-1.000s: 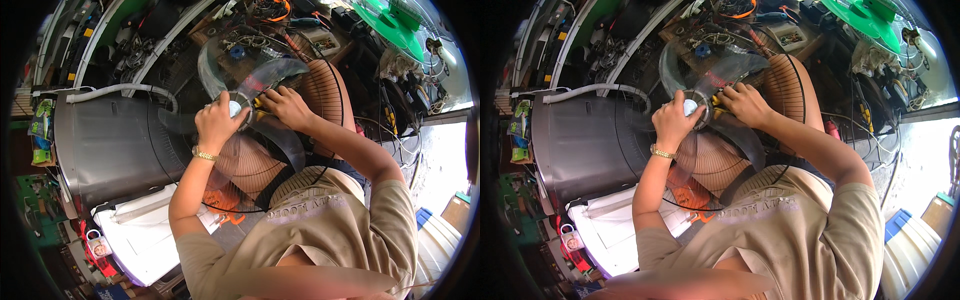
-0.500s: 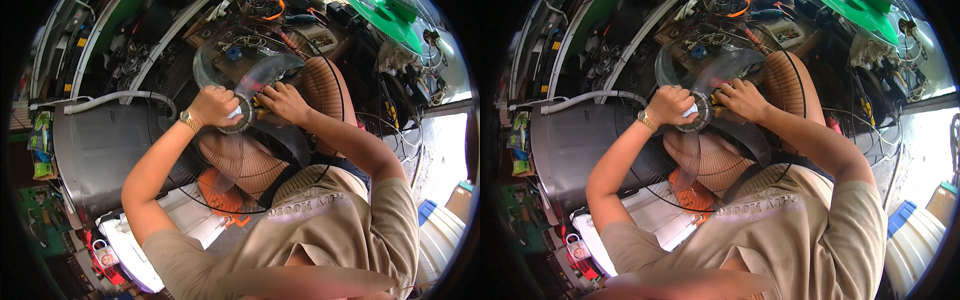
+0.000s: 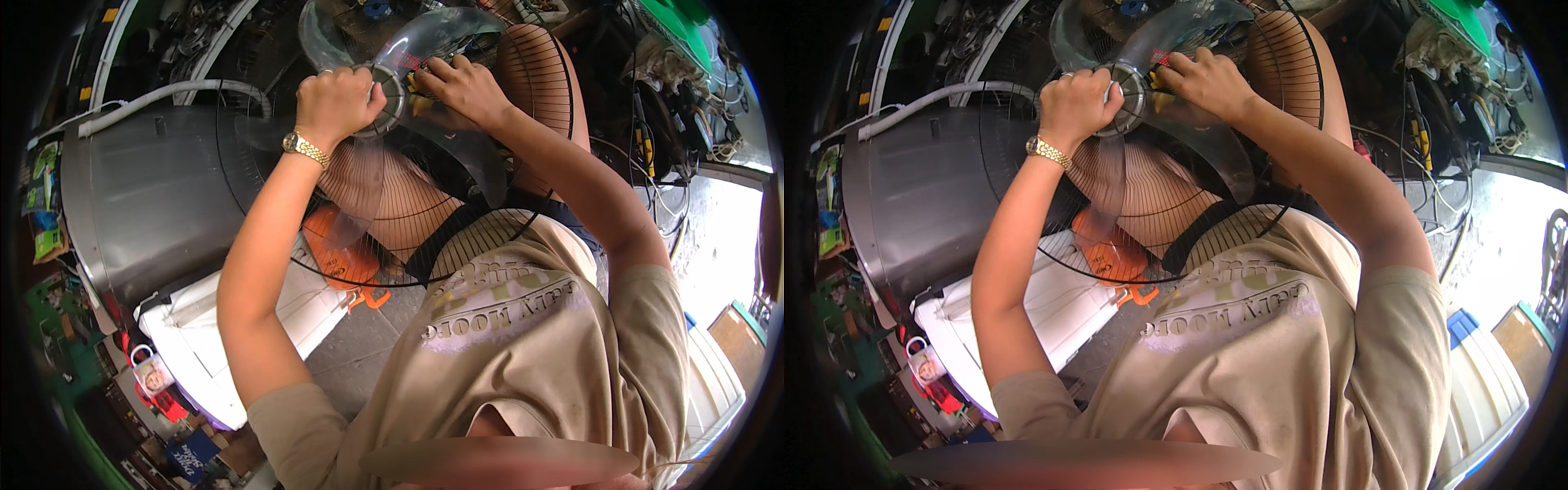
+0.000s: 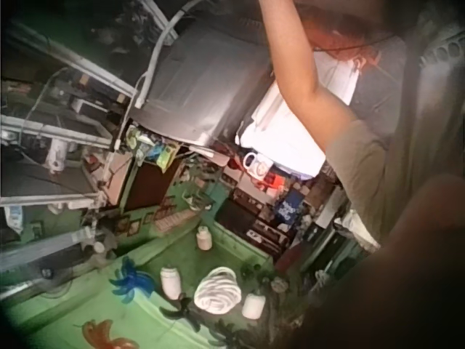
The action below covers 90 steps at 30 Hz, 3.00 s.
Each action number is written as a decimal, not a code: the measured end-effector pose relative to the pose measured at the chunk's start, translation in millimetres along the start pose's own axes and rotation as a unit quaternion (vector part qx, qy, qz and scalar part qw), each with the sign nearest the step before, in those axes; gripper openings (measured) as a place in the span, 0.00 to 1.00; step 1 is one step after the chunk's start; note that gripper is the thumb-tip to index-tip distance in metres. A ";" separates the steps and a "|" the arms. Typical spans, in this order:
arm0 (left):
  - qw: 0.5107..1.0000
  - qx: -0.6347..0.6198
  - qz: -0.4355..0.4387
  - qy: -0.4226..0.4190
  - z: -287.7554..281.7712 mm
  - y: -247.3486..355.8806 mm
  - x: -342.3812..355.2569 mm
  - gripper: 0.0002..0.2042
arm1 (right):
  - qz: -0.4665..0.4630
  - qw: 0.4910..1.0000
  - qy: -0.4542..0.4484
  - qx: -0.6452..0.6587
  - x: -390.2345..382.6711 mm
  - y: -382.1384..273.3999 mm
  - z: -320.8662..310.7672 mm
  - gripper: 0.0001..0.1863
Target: The person sits on the floor and uses a screwdriver to tighten the central hub of a standing fan. They then remove the front wire cage, plug in the fan to test it, and use a long metal rod to adjust the fan's oscillation mechanism.
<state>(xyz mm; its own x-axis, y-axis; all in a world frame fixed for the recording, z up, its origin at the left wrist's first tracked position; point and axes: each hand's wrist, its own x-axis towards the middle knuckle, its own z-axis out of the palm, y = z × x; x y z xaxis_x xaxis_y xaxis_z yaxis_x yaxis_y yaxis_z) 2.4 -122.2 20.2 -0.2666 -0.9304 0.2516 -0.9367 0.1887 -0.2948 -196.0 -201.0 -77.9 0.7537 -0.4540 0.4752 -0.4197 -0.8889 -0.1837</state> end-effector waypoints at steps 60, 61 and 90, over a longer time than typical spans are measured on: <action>0.895 -0.309 -0.319 -0.027 -56.5 48.7 -130.3 0.31 | -0.075 0.978 -0.134 0.137 -18.6 6.1 -43.5 0.41; 0.929 -0.214 -0.298 0.039 -60.1 58.3 -128.7 0.29 | -0.070 0.980 -0.130 0.133 -20.6 3.8 -43.7 0.41; 0.198 -0.862 -0.460 -0.083 9.5 151.9 -104.7 0.36 | 0.087 0.926 -0.118 0.348 -29.9 -27.2 -37.5 0.37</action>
<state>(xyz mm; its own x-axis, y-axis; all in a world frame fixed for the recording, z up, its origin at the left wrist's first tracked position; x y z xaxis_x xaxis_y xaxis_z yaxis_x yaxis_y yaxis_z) -109.8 0.9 -59.7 0.0740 -0.7911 -0.6073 0.7042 -0.3897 0.5935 -226.0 -161.0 -54.8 0.8297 -0.5214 0.1992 -0.1794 -0.5871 -0.7894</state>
